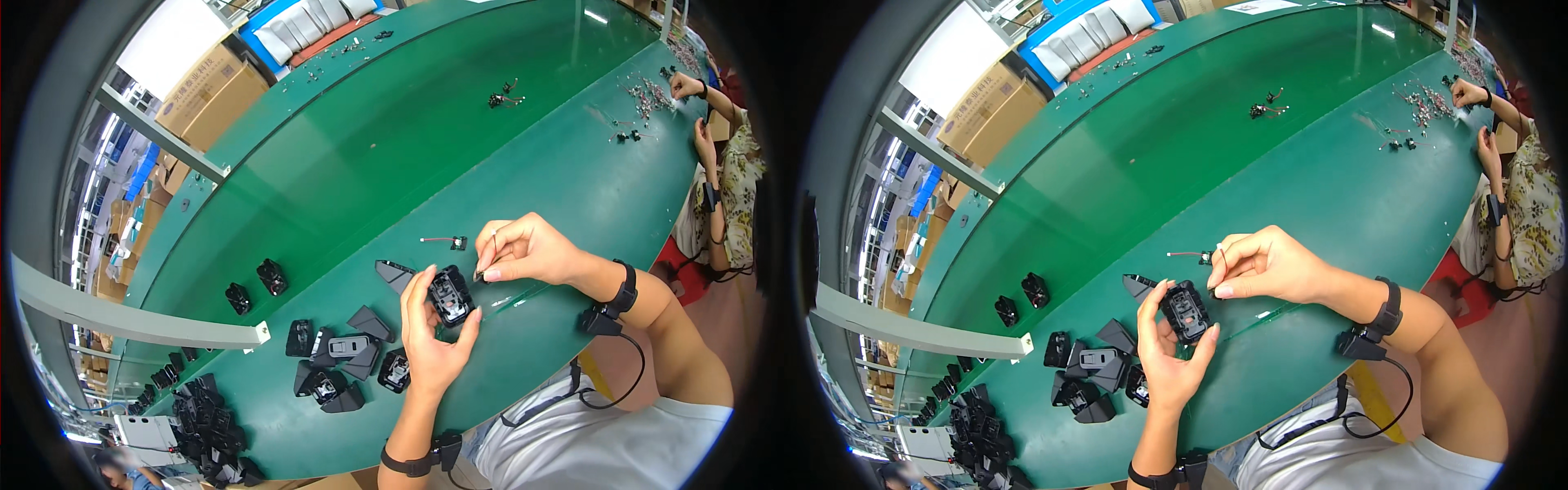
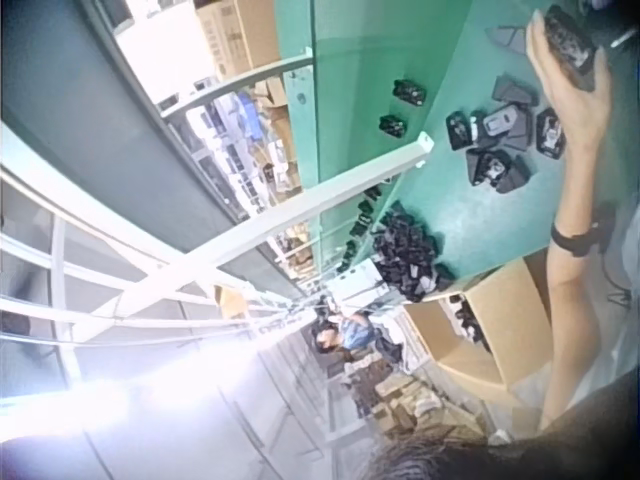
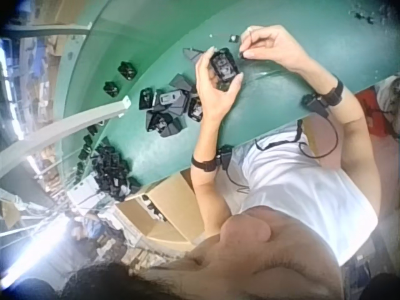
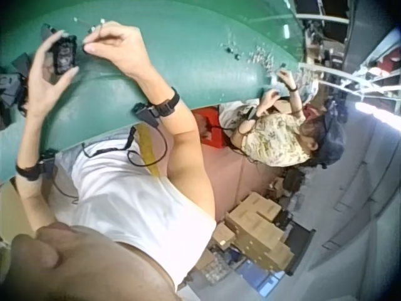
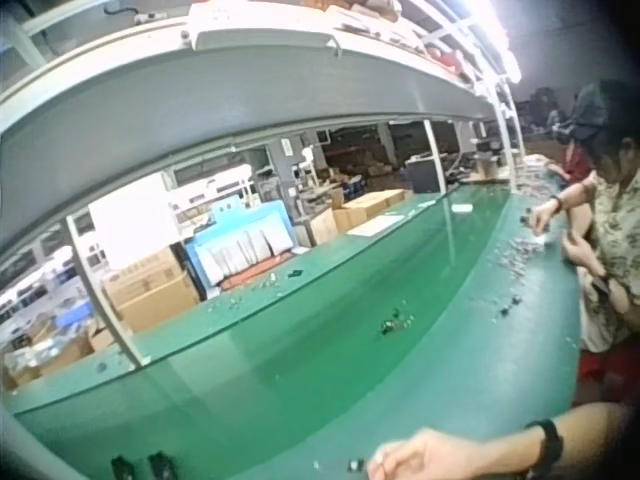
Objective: The person assembles small black electronic devices at a green workbench. They pick up a device casing, insert a small circuit board or component, and secure it by hand. The person repeats this process for multiple units, placing the finished items in a row on the table.
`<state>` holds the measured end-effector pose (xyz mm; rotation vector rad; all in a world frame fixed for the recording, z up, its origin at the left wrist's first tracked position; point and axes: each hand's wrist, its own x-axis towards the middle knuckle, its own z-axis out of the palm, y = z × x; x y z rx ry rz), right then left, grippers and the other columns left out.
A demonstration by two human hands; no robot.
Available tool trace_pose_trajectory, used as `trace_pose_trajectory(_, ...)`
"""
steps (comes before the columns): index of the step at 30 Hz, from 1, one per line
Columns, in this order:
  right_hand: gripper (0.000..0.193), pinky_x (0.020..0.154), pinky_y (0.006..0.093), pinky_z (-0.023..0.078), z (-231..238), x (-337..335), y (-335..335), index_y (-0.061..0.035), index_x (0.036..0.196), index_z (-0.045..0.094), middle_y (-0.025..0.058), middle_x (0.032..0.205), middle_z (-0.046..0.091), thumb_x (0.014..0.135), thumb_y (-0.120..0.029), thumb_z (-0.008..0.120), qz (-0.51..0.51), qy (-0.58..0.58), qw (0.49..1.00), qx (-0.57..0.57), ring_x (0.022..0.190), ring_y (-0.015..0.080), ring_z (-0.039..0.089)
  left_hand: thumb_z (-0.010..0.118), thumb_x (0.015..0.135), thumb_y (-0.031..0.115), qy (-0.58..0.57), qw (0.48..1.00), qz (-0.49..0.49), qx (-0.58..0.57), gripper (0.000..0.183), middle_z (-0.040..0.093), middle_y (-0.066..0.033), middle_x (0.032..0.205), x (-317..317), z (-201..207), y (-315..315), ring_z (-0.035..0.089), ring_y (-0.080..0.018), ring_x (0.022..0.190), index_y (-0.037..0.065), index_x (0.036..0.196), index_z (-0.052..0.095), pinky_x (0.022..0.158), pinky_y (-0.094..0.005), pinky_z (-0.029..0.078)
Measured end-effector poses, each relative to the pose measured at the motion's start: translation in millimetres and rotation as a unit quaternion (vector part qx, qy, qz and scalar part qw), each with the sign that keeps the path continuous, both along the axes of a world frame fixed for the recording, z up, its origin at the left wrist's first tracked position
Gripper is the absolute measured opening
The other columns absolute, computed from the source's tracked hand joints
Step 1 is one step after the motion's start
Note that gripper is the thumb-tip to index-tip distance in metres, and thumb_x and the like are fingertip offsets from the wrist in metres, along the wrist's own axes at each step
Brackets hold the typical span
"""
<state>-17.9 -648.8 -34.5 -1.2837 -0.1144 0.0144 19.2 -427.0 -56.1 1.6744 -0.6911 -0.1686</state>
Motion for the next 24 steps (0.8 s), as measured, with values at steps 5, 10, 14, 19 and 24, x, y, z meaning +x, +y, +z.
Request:
trace_pose_trajectory(5, 0.011, 0.081, 0.0253, 0.058, 2, -7, 12, 0.0043, 0.098, 0.071, 0.0052, 0.097, 0.064, 0.090, -0.003, 0.073, -0.045, -0.022, 0.996, -0.078, 0.089, 0.0113, 0.067, 0.077, 0.081, 0.000, -0.111, 0.993, -0.005, 0.042, 0.053, 0.042, -0.0160, 0.139, 4, -3, -1, 0.060, -0.0244, 0.116, 0.001, 0.128, 0.054, 0.092, -0.0339, 0.056)
trace_pose_trajectory(10, 0.018, 0.080, 0.0260, 0.060, -5, -10, 19, 0.0030, 0.106, 0.071, 0.0077, 0.105, 0.066, 0.089, 0.000, 0.073, -0.006, -0.018, 0.995, -0.094, 0.093, 0.0132, 0.069, 0.073, 0.086, 0.001, -0.029, 0.998, 0.019, 0.044, 0.027, 0.046, -0.0157, 0.135, -4, 1, -4, 0.064, -0.0211, 0.105, -0.001, 0.111, 0.065, 0.078, -0.0279, 0.058)
trace_pose_trajectory(14, 0.019, 0.074, 0.0282, 0.061, -1, -13, 20, 0.0004, 0.106, 0.074, 0.0091, 0.105, 0.068, 0.087, 0.001, 0.073, -0.017, -0.164, 0.961, -0.223, 0.088, 0.0153, 0.070, 0.069, 0.085, -0.001, -0.060, 0.997, 0.033, 0.026, 0.021, 0.051, -0.0173, 0.132, 1, 1, 0, 0.065, -0.0215, 0.105, -0.001, 0.106, 0.068, 0.075, -0.0268, 0.056)
trace_pose_trajectory(19, 0.012, 0.070, 0.0288, 0.060, -4, -15, 23, -0.0023, 0.096, 0.075, 0.0082, 0.101, 0.068, 0.084, -0.001, 0.075, -0.042, -0.261, 0.913, -0.312, 0.081, 0.0188, 0.071, 0.069, 0.077, -0.005, -0.146, 0.987, 0.049, 0.045, 0.027, 0.057, -0.0182, 0.128, 0, 7, -1, 0.065, -0.0204, 0.087, 0.002, 0.103, 0.070, 0.067, -0.0274, 0.053)
trace_pose_trajectory(24, 0.011, 0.065, 0.0295, 0.058, 0, -15, 22, -0.0034, 0.091, 0.075, 0.0079, 0.096, 0.069, 0.081, -0.005, 0.079, -0.050, -0.305, 0.885, -0.348, 0.077, 0.0194, 0.070, 0.068, 0.076, -0.005, -0.134, 0.990, 0.044, 0.024, 0.027, 0.058, -0.0193, 0.127, 2, -3, -3, 0.068, -0.0261, 0.092, 0.002, 0.101, 0.069, 0.072, -0.0320, 0.056)
